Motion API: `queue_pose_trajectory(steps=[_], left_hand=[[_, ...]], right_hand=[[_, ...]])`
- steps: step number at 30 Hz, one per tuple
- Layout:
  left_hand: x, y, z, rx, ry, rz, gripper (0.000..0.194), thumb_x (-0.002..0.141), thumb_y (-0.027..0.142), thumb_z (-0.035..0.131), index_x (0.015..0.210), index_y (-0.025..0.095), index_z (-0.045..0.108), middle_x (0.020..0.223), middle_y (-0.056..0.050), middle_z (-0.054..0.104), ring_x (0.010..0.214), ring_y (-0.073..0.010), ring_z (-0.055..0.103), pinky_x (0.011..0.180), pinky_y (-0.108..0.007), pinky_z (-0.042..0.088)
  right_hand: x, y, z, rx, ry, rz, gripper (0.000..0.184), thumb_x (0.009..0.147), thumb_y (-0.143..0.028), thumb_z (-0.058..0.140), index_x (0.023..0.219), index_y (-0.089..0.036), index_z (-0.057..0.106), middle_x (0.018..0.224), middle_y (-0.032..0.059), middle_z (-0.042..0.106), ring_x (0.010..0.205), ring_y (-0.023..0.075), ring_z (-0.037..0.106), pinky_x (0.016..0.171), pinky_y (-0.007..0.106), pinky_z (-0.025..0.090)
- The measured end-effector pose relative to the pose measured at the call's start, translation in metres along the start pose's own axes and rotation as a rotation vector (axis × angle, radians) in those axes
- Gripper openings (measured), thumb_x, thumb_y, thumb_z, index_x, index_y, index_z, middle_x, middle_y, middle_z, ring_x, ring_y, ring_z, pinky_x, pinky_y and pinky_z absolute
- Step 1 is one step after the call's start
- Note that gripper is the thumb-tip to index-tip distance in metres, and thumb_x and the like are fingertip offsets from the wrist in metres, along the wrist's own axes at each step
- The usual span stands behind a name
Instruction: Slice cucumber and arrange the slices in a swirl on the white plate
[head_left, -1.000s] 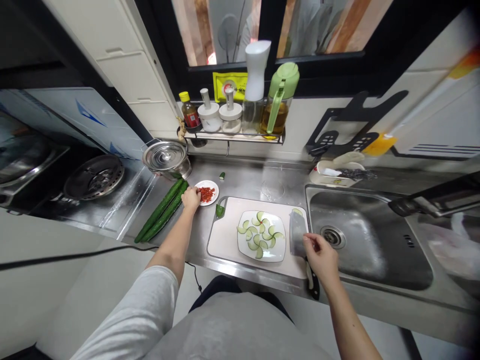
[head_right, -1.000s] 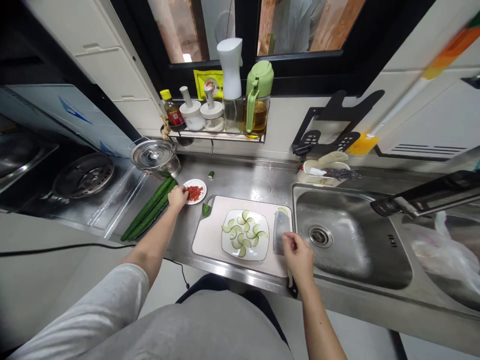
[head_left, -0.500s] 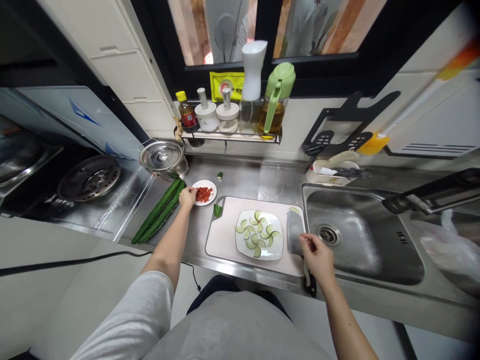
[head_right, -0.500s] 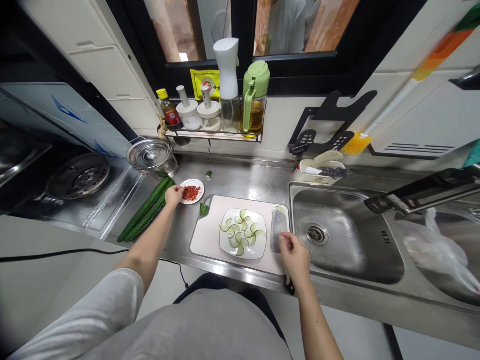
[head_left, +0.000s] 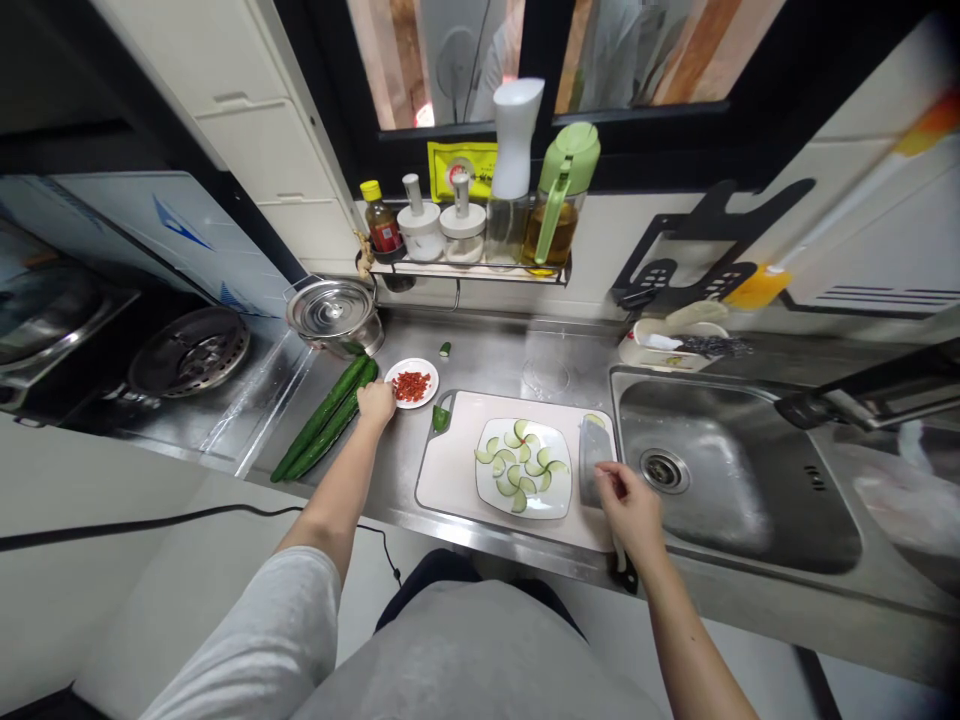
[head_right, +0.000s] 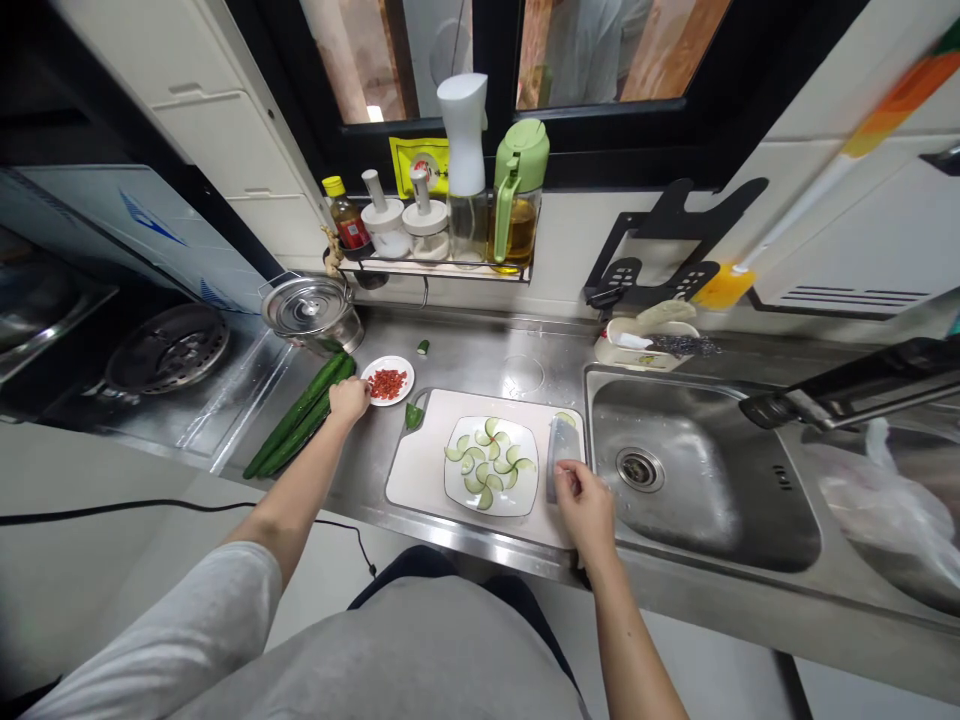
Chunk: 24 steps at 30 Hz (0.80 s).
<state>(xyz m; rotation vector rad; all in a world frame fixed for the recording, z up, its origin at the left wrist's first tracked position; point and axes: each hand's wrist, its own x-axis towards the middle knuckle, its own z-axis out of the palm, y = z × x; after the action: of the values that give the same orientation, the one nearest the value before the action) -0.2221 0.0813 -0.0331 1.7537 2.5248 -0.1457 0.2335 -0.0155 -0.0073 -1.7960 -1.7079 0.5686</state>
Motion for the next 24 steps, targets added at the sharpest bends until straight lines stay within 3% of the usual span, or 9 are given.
queue_pose_trajectory(steps=[8, 16, 21, 24], left_hand=[[-0.002, -0.006, 0.004, -0.155, -0.053, -0.027, 0.026, 0.084, 0.031, 0.050, 0.102, 0.025, 0.068, 0.109, -0.009, 0.062, 0.099, -0.0237, 0.061, 0.082, -0.032, 0.045], [-0.003, -0.004, 0.001, -0.280, -0.048, -0.105, 0.018, 0.082, 0.026, 0.052, 0.089, 0.021, 0.068, 0.106, -0.011, 0.063, 0.100, -0.0242, 0.061, 0.083, -0.032, 0.046], [-0.007, 0.002, -0.008, -0.852, 0.006, -0.268, 0.016, 0.079, 0.027, 0.057, 0.089, 0.017, 0.064, 0.095, -0.007, 0.068, 0.094, -0.0196, 0.063, 0.077, -0.028, 0.047], [-0.015, 0.017, -0.016, -1.123, -0.066, -0.238, 0.022, 0.082, 0.032, 0.054, 0.096, 0.016, 0.060, 0.093, -0.006, 0.069, 0.084, -0.0145, 0.064, 0.068, -0.023, 0.047]], right_hand=[[-0.003, 0.001, -0.002, 0.000, 0.003, 0.000, 0.045, 0.081, -0.057, 0.042, 0.083, -0.018, 0.066, 0.058, 0.0024, 0.058, 0.054, 0.0167, 0.051, 0.055, 0.028, 0.038], [-0.005, -0.001, 0.001, 0.010, -0.009, 0.004, 0.045, 0.081, -0.057, 0.043, 0.085, -0.018, 0.066, 0.060, 0.0030, 0.060, 0.055, 0.0173, 0.052, 0.055, 0.028, 0.039], [-0.008, -0.001, 0.002, 0.037, 0.010, 0.011, 0.044, 0.081, -0.056, 0.044, 0.085, -0.018, 0.066, 0.060, 0.0024, 0.060, 0.055, 0.0165, 0.052, 0.056, 0.028, 0.039], [-0.007, -0.005, 0.003, 0.068, 0.009, 0.033, 0.042, 0.080, -0.055, 0.046, 0.084, -0.018, 0.066, 0.059, 0.0017, 0.059, 0.055, 0.0160, 0.051, 0.056, 0.027, 0.040]])
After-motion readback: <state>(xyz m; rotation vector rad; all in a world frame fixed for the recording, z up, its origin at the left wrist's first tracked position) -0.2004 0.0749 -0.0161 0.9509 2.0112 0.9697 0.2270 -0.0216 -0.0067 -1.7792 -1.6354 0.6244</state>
